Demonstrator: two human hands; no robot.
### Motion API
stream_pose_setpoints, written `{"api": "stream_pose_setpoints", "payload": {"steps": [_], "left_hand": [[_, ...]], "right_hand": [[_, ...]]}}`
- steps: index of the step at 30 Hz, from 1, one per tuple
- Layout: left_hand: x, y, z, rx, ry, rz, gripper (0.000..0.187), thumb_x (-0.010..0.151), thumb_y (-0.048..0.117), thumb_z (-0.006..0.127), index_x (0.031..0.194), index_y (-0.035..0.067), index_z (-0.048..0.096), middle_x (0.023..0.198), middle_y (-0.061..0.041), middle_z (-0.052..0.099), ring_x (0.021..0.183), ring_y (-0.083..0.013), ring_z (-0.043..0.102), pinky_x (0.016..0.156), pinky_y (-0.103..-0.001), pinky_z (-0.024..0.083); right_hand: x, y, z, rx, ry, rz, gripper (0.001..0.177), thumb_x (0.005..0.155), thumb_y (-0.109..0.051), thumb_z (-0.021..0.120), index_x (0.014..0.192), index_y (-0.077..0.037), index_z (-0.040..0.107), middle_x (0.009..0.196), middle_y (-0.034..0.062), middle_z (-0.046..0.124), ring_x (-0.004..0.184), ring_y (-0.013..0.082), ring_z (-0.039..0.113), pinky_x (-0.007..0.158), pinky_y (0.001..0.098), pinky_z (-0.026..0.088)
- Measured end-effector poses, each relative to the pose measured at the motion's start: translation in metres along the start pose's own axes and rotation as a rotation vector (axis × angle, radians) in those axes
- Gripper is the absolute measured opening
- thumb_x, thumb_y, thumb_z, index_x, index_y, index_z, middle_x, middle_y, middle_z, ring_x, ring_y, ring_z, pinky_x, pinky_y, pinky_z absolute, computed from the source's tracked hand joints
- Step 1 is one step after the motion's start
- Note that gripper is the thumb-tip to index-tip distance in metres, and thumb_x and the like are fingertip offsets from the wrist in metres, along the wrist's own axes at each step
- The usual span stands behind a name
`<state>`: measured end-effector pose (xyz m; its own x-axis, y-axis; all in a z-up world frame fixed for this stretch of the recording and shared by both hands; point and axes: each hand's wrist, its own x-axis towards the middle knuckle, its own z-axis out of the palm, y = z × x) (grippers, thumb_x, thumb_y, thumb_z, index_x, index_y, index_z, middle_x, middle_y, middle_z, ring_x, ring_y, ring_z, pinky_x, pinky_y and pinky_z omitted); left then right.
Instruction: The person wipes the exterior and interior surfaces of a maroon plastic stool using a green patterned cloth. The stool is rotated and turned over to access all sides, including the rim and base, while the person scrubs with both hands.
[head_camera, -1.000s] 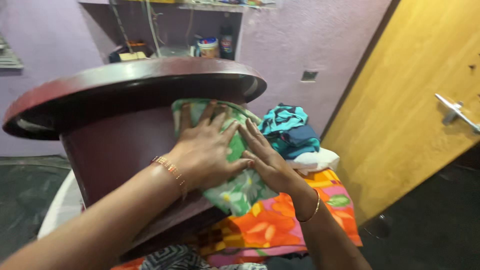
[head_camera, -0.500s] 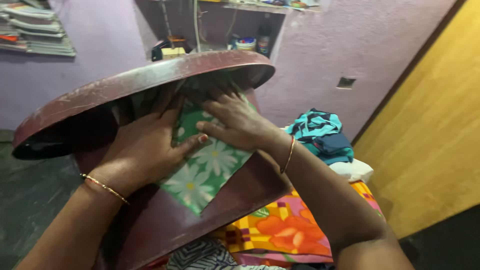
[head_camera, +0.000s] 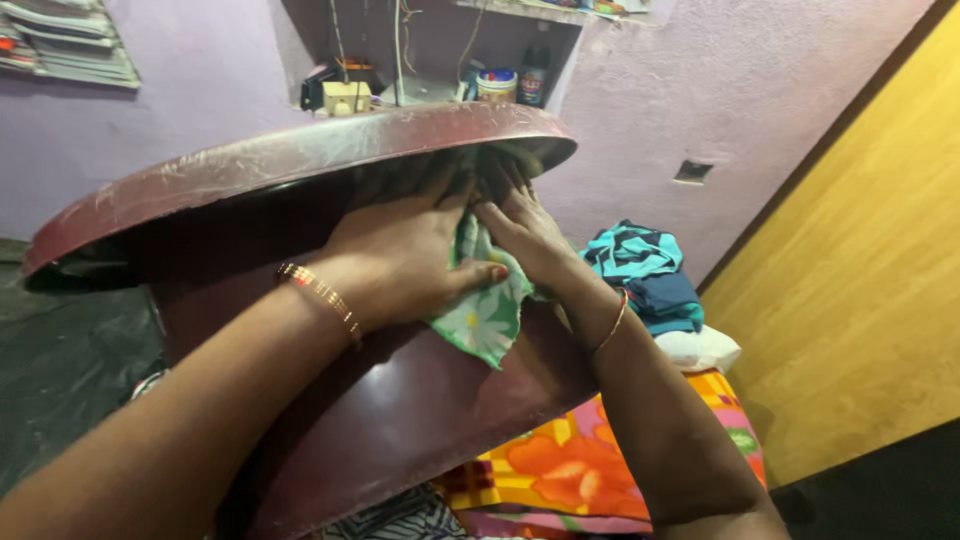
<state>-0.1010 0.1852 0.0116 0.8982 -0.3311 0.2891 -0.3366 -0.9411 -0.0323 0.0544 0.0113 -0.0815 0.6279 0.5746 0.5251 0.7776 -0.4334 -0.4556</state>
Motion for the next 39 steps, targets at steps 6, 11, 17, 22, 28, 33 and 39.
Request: {"api": "stream_pose_setpoints", "payload": {"steps": [6, 11, 17, 22, 28, 33, 39], "left_hand": [[0.039, 0.019, 0.010, -0.113, -0.282, 0.001, 0.109, 0.082, 0.075, 0.057, 0.159, 0.006, 0.021, 0.166, -0.019, 0.015, 0.153, -0.0341, 0.020, 0.121, -0.042, 0.023], [0.054, 0.046, 0.011, -0.118, -0.381, 0.040, 0.103, 0.084, 0.069, 0.058, 0.163, 0.010, 0.030, 0.158, -0.023, 0.042, 0.148, -0.0369, 0.039, 0.123, -0.044, 0.030], [0.046, 0.089, 0.025, 0.068, -0.270, 0.243, 0.097, 0.079, 0.075, 0.056, 0.147, 0.005, 0.045, 0.159, -0.031, 0.026, 0.149, -0.0480, 0.016, 0.115, -0.070, 0.007], [0.032, 0.108, 0.029, 0.062, -0.369, 0.323, 0.096, 0.081, 0.075, 0.052, 0.143, 0.002, 0.049, 0.157, -0.033, 0.026, 0.150, -0.0506, 0.014, 0.115, -0.073, 0.003], [0.012, 0.097, 0.029, -0.033, -0.368, 0.310, 0.103, 0.080, 0.078, 0.049, 0.152, 0.005, 0.039, 0.161, -0.030, 0.025, 0.150, -0.0465, 0.010, 0.115, -0.066, -0.003], [-0.016, 0.044, 0.021, 0.062, -0.179, 0.288, 0.105, 0.083, 0.083, 0.046, 0.150, 0.003, 0.040, 0.158, -0.028, 0.032, 0.152, -0.0458, 0.018, 0.117, -0.060, 0.006], [-0.037, -0.009, 0.018, 0.160, -0.024, 0.159, 0.109, 0.086, 0.087, 0.048, 0.148, -0.002, 0.040, 0.154, -0.030, 0.034, 0.146, -0.0419, 0.026, 0.111, -0.054, 0.020]], "right_hand": [[-0.035, 0.052, -0.017, 0.251, -0.013, 0.015, 0.065, 0.108, -0.033, 0.044, 0.161, 0.001, 0.028, 0.172, 0.0202, 0.021, 0.162, 0.0301, 0.011, 0.128, 0.0380, 0.012], [-0.077, 0.093, -0.018, 0.499, -0.006, 0.182, 0.065, 0.109, -0.030, 0.044, 0.161, 0.003, 0.022, 0.172, 0.0150, 0.021, 0.160, 0.0238, 0.014, 0.127, 0.0346, 0.014], [-0.145, 0.098, -0.010, 0.694, 0.014, 0.152, 0.063, 0.110, -0.026, 0.040, 0.163, 0.002, 0.021, 0.174, 0.0136, 0.016, 0.161, 0.0226, 0.007, 0.128, 0.0345, 0.008], [-0.207, 0.060, -0.008, 0.668, 0.065, 0.179, 0.062, 0.109, -0.027, 0.038, 0.163, 0.002, 0.025, 0.174, 0.0141, 0.020, 0.162, 0.0231, 0.009, 0.129, 0.0360, 0.007], [-0.218, 0.015, -0.008, 0.602, -0.011, 0.196, 0.069, 0.104, -0.029, 0.043, 0.164, 0.000, 0.022, 0.174, 0.0158, 0.021, 0.162, 0.0259, 0.011, 0.128, 0.0380, 0.008], [-0.180, -0.024, -0.015, 0.361, -0.165, 0.028, 0.076, 0.102, -0.036, 0.050, 0.165, -0.005, 0.023, 0.176, 0.0206, 0.013, 0.164, 0.0366, 0.003, 0.129, 0.0470, 0.004], [-0.100, -0.046, 0.006, 0.122, -0.180, -0.249, 0.078, 0.101, -0.048, 0.055, 0.166, -0.013, 0.029, 0.176, 0.0259, 0.014, 0.165, 0.0454, 0.001, 0.133, 0.0548, 0.003]]}}
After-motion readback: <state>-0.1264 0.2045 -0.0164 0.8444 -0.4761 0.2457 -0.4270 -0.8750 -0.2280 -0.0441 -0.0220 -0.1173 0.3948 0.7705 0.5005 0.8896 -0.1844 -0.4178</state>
